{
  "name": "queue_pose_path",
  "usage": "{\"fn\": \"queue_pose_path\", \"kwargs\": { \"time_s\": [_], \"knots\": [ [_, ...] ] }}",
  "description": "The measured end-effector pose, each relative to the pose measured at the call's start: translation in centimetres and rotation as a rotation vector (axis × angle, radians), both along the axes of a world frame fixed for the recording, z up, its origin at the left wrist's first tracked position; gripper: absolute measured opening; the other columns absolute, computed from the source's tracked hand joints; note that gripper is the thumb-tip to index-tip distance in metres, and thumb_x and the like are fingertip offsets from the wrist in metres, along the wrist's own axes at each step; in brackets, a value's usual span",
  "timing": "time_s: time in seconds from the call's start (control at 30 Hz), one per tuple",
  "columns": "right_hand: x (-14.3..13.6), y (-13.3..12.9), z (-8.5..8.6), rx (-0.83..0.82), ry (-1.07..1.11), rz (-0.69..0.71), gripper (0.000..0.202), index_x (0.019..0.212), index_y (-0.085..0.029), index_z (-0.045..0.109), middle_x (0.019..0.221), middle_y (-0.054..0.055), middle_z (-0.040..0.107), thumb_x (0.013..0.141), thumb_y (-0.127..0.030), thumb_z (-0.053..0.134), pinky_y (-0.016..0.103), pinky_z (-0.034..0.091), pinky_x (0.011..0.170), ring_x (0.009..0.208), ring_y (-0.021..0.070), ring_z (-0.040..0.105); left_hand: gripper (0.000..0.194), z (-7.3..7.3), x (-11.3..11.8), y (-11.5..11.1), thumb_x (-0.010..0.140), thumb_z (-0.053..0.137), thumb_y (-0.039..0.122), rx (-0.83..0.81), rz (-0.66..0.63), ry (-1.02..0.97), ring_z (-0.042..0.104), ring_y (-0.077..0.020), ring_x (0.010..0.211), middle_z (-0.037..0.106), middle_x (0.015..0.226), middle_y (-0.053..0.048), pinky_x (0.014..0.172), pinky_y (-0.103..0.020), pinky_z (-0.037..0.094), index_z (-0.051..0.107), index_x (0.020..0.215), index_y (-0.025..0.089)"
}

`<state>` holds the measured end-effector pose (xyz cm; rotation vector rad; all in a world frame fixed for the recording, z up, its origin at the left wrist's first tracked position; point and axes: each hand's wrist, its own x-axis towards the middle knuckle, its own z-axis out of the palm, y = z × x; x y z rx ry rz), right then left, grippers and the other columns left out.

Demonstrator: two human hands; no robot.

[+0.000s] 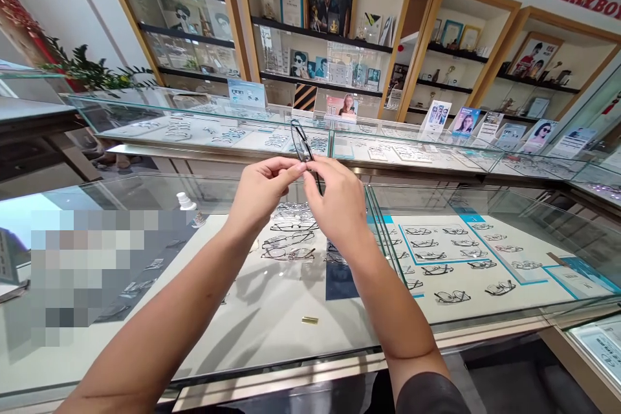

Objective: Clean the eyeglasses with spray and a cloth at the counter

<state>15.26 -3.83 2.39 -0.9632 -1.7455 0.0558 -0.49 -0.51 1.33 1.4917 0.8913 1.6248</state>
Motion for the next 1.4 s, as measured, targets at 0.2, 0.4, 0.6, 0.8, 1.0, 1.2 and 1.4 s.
{"fn": "queue_pose_path", "kwargs": {
  "time_s": [0.2,0.4,0.6,0.8,1.0,1.2,1.4],
  "knots": [
    [4.1,0.4,-0.6,-0.179,0.106,0.128,0.031,0.071,-0.025,0.064,0.074,-0.001,0.066,0.097,-0.041,0.069,0.033,0.047,0.066,0.071,0.0169,0.06,0.025,-0.4,-0.5,0.6,0.078,0.086,0.046,-0.024,-0.005,0.222,0.028,-0.0105,0.054,0.04,0.055,0.005,0.054,-0.027,0.02,0.082,0.081,0.021],
    [11.6,6.0,-7.6,-0.281,0.49,-0.005,0.067,0.055,-0.028,0.022,0.055,-0.008,0.018,0.09,-0.058,0.071,0.033,0.015,0.056,0.055,0.0106,0.017,0.017,-1.1,1.4,1.6,0.08,0.076,0.037,-0.059,-0.038,0.8,0.037,-0.0127,0.052,0.048,0.057,0.002,0.054,-0.029,0.025,0.079,0.075,0.021],
    [14.3,10.1,-12.9,-0.266,0.559,-0.203,0.066,0.058,-0.028,0.021,0.059,-0.006,0.016,0.091,-0.067,0.062,0.033,0.017,0.056,0.059,0.0112,0.017,0.014,-2.8,6.6,5.8,0.084,0.071,0.031,-0.116,-0.115,1.279,0.065,-0.0188,0.073,0.078,0.084,-0.004,0.062,-0.029,0.039,0.082,0.086,0.023],
    [16.1,11.2,-14.3,-0.272,0.502,-0.312,0.057,0.058,-0.027,0.023,0.061,-0.005,0.017,0.096,-0.053,0.058,0.033,0.017,0.058,0.062,0.0122,0.019,0.01,-5.9,10.6,9.7,0.081,0.074,0.026,-0.138,-0.195,1.494,0.073,-0.024,0.09,0.083,0.101,-0.008,0.074,-0.029,0.048,0.081,0.087,0.022],
    [16.1,11.8,-14.6,-0.316,0.452,-0.304,0.054,0.058,-0.027,0.022,0.061,-0.004,0.018,0.097,-0.044,0.056,0.033,0.018,0.058,0.062,0.0122,0.02,0.011,-8.7,12.2,12.3,0.081,0.075,0.022,-0.124,-0.212,1.621,0.075,-0.0295,0.104,0.083,0.109,-0.014,0.087,-0.032,0.054,0.082,0.089,0.021],
    [15.6,12.7,-15.1,-0.333,0.471,-0.296,0.055,0.057,-0.026,0.021,0.06,-0.004,0.017,0.096,-0.042,0.057,0.033,0.018,0.057,0.06,0.0116,0.019,0.018,-9.6,12.6,13.3,0.082,0.076,0.024,-0.13,-0.199,1.678,0.076,-0.0328,0.107,0.082,0.115,-0.017,0.092,-0.037,0.056,0.084,0.098,0.02],
    [15.5,13.0,-15.4,-0.346,0.495,-0.301,0.056,0.056,-0.026,0.022,0.059,-0.005,0.016,0.095,-0.04,0.059,0.033,0.017,0.056,0.059,0.0114,0.019,0.018,-10.0,12.6,13.8,0.081,0.078,0.025,-0.146,-0.21,1.724,0.076,-0.0317,0.108,0.083,0.115,-0.015,0.091,-0.035,0.057,0.084,0.098,0.021]
  ]
}}
